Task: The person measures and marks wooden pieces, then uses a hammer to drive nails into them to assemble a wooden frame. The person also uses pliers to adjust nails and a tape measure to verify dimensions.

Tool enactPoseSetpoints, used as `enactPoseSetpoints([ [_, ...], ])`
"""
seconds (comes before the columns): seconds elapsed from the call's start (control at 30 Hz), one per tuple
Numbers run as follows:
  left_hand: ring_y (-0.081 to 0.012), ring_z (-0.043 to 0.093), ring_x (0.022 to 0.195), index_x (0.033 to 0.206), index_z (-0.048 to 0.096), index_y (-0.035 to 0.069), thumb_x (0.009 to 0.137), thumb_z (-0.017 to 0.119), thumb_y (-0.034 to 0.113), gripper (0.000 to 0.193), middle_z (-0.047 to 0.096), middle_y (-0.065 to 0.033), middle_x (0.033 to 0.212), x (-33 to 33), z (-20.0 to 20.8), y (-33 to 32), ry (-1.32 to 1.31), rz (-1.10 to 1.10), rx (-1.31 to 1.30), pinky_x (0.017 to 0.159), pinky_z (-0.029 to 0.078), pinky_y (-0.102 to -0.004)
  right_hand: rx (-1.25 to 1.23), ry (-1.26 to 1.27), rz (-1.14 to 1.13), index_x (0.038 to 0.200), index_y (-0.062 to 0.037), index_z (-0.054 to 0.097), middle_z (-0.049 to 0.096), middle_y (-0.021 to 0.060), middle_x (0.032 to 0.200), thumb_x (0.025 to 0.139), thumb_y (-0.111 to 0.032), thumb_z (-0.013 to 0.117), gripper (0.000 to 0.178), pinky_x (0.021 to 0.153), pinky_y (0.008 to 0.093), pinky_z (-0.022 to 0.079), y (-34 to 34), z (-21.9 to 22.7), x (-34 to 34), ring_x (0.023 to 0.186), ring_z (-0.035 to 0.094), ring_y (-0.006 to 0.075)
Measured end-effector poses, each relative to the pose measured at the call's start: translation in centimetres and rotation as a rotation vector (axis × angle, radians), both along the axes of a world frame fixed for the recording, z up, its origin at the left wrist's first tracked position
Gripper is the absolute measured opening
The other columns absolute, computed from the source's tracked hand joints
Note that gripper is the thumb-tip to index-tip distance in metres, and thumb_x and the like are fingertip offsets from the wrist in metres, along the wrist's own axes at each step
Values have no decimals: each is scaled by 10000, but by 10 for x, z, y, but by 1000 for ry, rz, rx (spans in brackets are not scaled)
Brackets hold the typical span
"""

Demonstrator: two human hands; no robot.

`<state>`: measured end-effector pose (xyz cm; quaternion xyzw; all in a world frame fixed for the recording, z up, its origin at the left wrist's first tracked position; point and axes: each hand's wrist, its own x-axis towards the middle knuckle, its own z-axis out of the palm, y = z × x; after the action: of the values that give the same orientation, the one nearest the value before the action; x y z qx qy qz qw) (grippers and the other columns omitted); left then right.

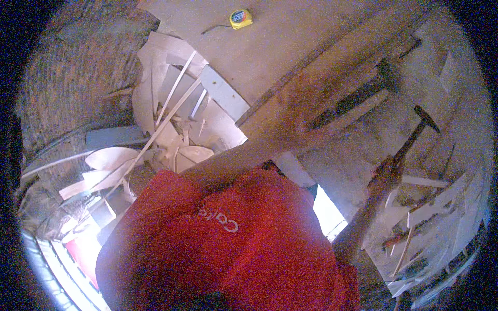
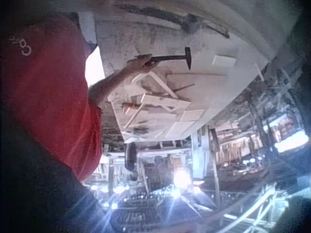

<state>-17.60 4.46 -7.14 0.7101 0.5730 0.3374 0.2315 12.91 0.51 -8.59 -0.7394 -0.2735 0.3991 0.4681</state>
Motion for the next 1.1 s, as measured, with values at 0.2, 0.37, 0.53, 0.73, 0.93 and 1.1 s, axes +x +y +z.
enactPoseSetpoints([
  [0.2,-350,229,1511,1578,168,5,929,582,607,977,244,-206,1620,-124,-24,-74,-507,947,-132,1213,56,-593,88,-7,-42,1137,-50,557,522,-26,693,973,-90,656,195,427,225,378,34,9,8,516,460,47],
  [0.37,-336,220,1523,1612,200,158,837,326,899,1080,208,-194,1654,-184,-106,-146,-1462,1514,-696,1201,-9,-636,112,-38,51,1199,-33,543,542,-9,699,967,-89,667,269,424,236,394,53,0,27,510,470,60],
  [0.53,-440,407,1412,1584,287,152,779,299,959,1140,416,-210,1550,-135,-133,-94,-1675,1066,-736,1131,271,-686,79,-97,21,1338,-18,498,553,1,706,967,-88,669,415,417,242,391,49,7,26,502,477,72],
  [0.73,-454,455,1370,1571,317,148,795,324,940,1109,452,-198,1525,-151,-171,-97,-1831,1111,-700,1103,337,-680,165,-79,130,1358,-34,498,548,-8,707,970,-93,668,428,403,229,405,40,4,24,492,465,56],
  [0.93,-449,433,1379,1566,310,121,838,388,855,1036,367,-208,1572,-153,-167,-106,-1673,1382,-911,1117,302,-682,133,50,69,1222,-55,557,566,-23,703,967,-74,653,274,399,224,412,47,-11,36,501,494,48],
  [1.1,-425,362,1430,1554,310,72,850,531,736,993,321,-214,1587,-158,-112,-95,-912,1408,-422,1158,210,-674,207,29,118,1400,-3,492,620,29,781,958,-59,630,465,440,236,426,58,18,32,535,537,77],
])
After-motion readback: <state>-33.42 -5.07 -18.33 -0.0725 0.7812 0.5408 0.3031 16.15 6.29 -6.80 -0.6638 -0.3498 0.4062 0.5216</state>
